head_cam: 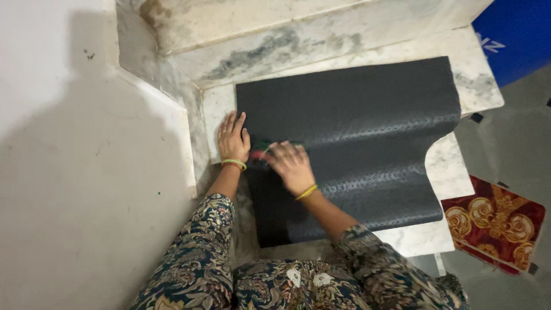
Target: The person cleans mats on stairs by wiping a black mat section by section with a cloth, then scrubbing a brown textured mat with a cleaning pad.
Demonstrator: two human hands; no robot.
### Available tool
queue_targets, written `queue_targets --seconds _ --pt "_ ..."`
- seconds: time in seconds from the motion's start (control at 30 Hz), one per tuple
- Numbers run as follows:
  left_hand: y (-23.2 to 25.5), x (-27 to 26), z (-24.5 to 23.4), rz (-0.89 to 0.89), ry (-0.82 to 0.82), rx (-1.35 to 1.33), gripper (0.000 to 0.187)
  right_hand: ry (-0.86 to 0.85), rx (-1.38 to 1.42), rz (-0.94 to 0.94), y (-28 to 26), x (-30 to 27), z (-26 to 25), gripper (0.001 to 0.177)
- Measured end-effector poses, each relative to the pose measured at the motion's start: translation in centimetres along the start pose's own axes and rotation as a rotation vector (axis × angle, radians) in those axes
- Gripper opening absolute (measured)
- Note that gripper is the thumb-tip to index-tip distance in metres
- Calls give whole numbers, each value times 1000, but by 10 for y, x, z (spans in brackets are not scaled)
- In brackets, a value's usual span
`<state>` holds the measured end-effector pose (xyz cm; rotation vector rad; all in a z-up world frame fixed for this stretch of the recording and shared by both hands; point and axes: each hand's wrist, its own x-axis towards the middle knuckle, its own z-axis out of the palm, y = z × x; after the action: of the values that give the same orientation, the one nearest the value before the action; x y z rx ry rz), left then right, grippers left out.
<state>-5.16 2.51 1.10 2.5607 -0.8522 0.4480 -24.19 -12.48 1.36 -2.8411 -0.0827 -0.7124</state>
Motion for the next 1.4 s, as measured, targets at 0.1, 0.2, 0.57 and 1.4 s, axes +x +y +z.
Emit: queue_targets --seconds 0.1,0.2,0.57,1.4 --pt "-5 -1 3 -13 -16 -29 49 -123 21 -246 -11 6 5 62" --pt "0 0 -2 -36 -39 -46 49 -119 -55 -446 15 -2 2 49" --pt "10 2 -10 -19 -22 -6 51 116 -131 577 282 -112 -97 56" --pt "-9 -26 -13 -854 251 -574 72 611 901 991 309 -86 -171 70"
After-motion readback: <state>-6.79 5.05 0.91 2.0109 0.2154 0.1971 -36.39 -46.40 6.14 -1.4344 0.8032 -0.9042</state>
